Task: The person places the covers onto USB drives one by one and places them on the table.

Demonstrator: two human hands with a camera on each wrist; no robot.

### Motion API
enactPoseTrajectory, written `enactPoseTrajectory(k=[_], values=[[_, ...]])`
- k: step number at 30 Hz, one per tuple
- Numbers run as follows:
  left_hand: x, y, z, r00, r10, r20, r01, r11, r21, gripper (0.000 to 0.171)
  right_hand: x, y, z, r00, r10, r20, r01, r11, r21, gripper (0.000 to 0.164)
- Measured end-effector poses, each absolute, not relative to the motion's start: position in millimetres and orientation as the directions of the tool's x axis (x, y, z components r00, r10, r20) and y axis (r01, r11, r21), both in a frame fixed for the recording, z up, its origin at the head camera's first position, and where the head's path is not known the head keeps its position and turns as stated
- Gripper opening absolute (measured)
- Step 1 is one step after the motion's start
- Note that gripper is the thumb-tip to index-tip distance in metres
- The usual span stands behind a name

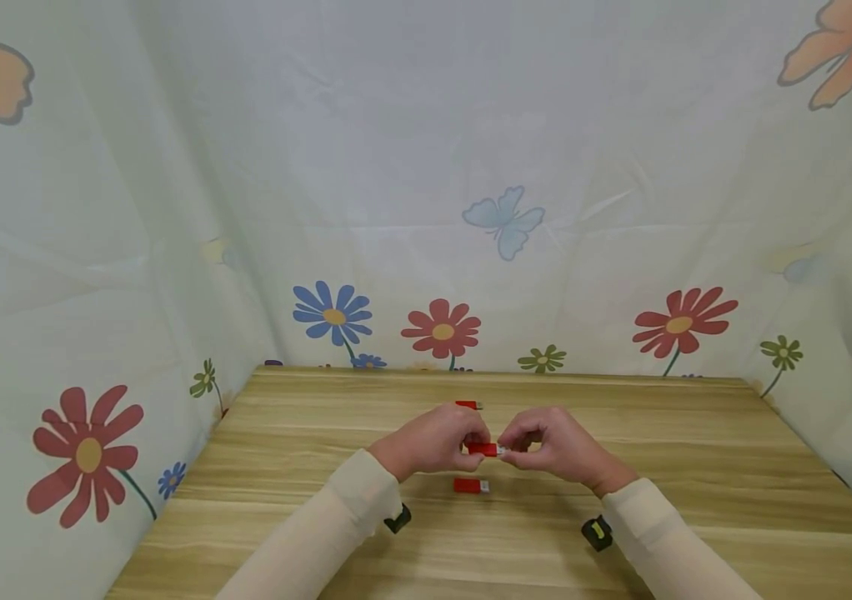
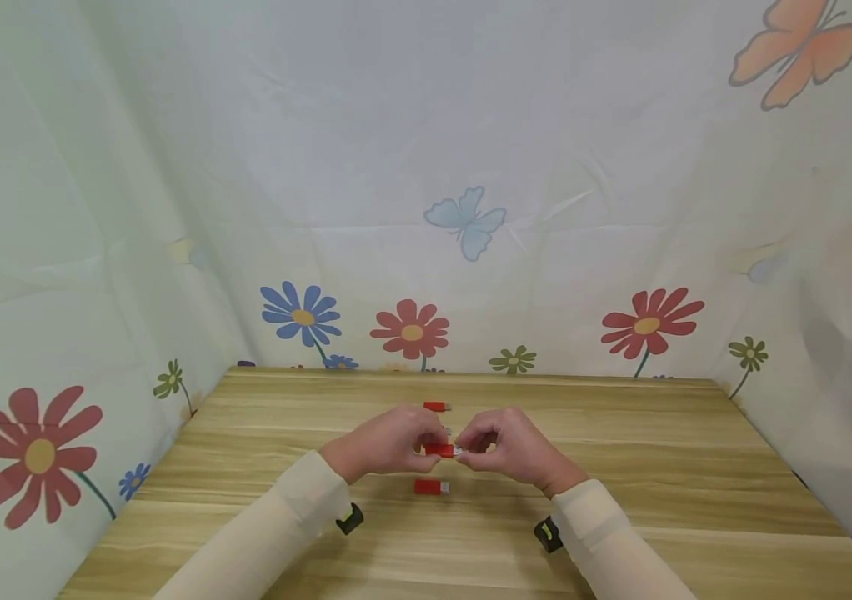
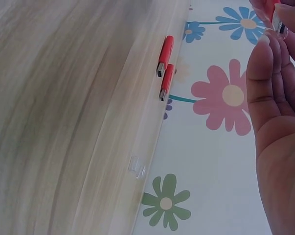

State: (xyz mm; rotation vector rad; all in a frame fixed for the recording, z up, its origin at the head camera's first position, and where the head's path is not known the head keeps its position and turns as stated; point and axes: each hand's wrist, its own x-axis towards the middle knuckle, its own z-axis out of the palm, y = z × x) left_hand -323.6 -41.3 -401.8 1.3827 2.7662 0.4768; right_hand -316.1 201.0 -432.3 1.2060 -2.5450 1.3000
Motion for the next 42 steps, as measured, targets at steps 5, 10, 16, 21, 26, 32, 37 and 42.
enactPoseTrajectory(k=[5,10,16,21,26,32,37,42], values=[[-325,-41,-402,-0.580,0.803,0.133,0.805,0.540,0.245,0.011,-316,199,-433,-0.702,-0.617,0.356,-0.651,0.353,-0.671,0.013],[-326,-42,-402,-0.577,0.807,0.124,0.807,0.539,0.241,0.013,-316,197,-433,-0.704,-0.613,0.358,-0.653,0.363,-0.665,0.013],[-326,-44,-402,-0.567,0.814,0.123,0.817,0.537,0.212,0.011,-318,193,-434,-0.697,-0.616,0.366,-0.667,0.370,-0.647,0.008],[-328,-46,-405,-0.554,0.822,0.131,0.828,0.529,0.188,0.010,-319,188,-433,-0.705,-0.621,0.344,-0.661,0.398,-0.636,0.009],[-332,-48,-407,-0.553,0.818,0.157,0.832,0.532,0.159,0.011,-322,184,-428,-0.726,-0.607,0.325,-0.648,0.443,-0.620,0.011],[-337,-52,-408,-0.566,0.808,0.163,0.822,0.539,0.183,0.013,-325,179,-428,-0.725,-0.601,0.338,-0.654,0.446,-0.611,0.010],[-342,-56,-414,-0.600,0.784,0.159,0.797,0.568,0.206,0.015,-330,175,-434,-0.737,-0.591,0.329,-0.646,0.472,-0.600,0.012],[-348,-54,-424,-0.628,0.764,0.147,0.774,0.591,0.228,0.016,-337,170,-441,-0.765,-0.590,0.260,-0.607,0.523,-0.599,0.010]])
